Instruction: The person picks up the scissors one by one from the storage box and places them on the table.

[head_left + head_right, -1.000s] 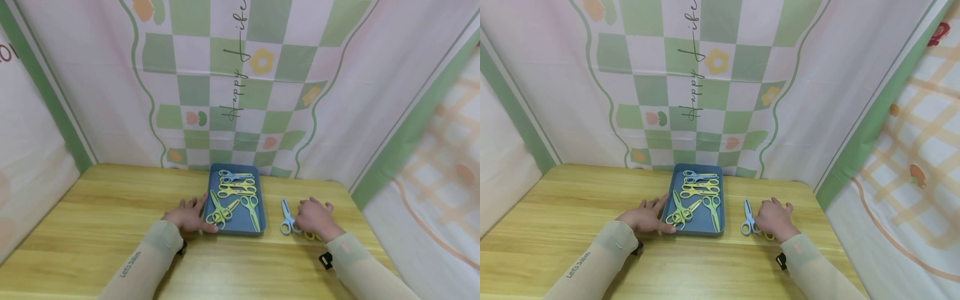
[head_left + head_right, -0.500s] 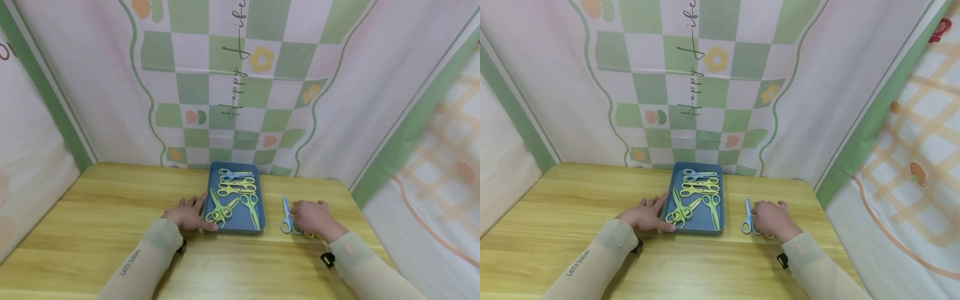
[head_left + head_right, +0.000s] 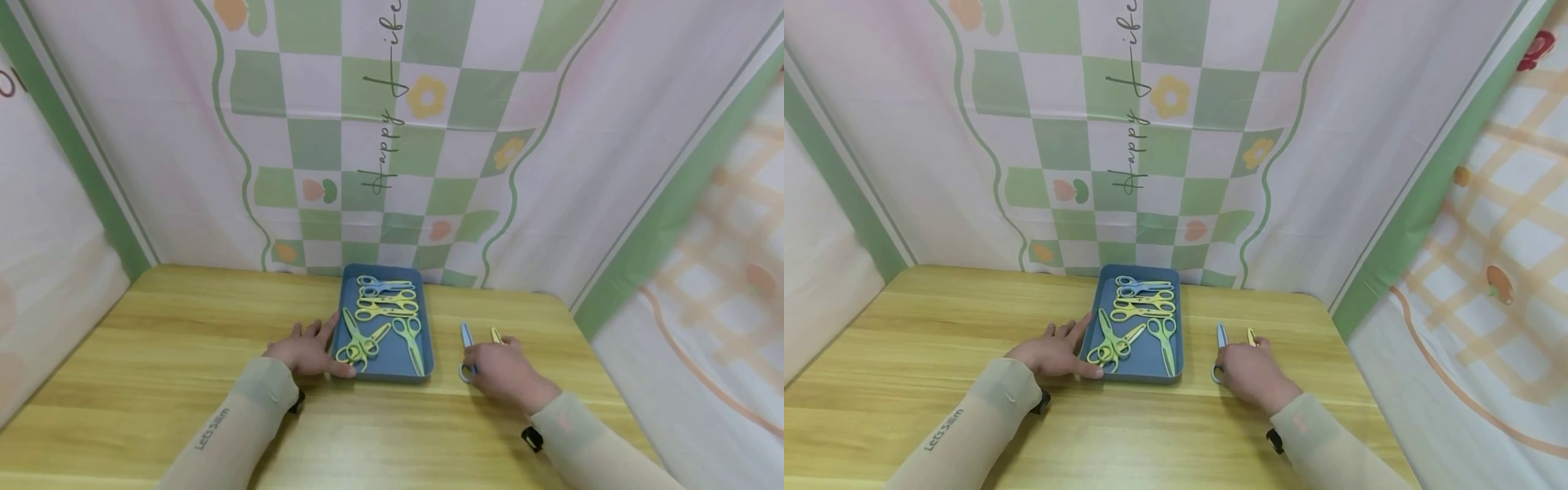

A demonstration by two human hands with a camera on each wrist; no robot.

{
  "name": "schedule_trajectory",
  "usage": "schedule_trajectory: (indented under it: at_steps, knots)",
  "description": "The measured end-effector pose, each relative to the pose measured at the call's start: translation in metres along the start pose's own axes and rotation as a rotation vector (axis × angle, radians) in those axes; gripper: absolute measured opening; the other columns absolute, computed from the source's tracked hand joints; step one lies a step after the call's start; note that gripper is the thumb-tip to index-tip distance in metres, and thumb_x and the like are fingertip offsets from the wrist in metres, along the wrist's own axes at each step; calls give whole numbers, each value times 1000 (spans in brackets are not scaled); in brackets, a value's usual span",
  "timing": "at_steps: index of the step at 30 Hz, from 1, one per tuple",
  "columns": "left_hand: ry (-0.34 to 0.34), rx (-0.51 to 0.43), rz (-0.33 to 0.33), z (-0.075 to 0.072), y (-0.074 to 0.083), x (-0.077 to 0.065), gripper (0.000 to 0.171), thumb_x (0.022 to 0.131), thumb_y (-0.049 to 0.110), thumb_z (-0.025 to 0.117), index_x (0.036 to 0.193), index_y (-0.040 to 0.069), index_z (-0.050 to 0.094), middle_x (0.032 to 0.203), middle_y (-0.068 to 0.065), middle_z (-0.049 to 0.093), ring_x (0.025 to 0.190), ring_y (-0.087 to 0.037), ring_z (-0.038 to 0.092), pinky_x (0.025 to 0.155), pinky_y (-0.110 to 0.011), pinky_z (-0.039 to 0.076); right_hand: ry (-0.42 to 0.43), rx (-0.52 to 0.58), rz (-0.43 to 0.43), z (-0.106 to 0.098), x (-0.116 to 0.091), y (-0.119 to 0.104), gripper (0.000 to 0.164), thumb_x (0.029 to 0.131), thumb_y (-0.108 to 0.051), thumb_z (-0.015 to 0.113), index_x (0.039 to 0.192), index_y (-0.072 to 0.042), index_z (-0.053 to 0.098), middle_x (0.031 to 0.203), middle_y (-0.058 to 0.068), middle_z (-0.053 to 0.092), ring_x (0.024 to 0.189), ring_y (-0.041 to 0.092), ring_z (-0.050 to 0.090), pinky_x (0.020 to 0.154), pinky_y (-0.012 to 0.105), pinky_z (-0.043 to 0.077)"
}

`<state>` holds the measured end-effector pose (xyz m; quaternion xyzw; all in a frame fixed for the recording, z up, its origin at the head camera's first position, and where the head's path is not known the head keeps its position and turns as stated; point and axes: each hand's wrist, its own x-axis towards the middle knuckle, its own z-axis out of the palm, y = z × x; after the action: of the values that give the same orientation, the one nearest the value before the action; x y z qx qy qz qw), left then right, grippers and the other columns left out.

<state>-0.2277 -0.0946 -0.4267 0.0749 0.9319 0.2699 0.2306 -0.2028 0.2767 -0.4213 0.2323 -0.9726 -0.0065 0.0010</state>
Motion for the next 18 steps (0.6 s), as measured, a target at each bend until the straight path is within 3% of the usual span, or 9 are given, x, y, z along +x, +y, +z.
schedule_trajectory:
  at_steps: [6, 13, 18]
  knots:
    - [-1, -5, -1, -1, 0, -1, 120, 71, 71, 75, 162, 32, 6, 164, -17, 11, 145, -51, -2, 96, -84, -1, 25, -16, -32, 1, -2, -1, 34, 84, -14, 71, 61, -32, 54, 80, -18, 65, 73, 7, 61, 90, 72, 31]
    - [3, -7, 2, 0, 0, 0, 121, 71, 71, 76, 162, 32, 6, 164, -18, 11, 145, -51, -2, 95, -84, -1, 5, 7, 1, -1, -4, -1, 35, 85, -14, 71, 60, -30, 55, 73, -21, 58, 68, 4, 56, 92, 73, 29]
    - [2, -12, -2, 0, 0, 0, 122, 70, 72, 76, 162, 32, 6, 164, -18, 11, 145, -51, -2, 96, -84, -2, -11, 26, 7, -3, -6, -1, 29, 83, -12, 72, 64, -30, 61, 77, -18, 62, 72, 7, 58, 93, 75, 27]
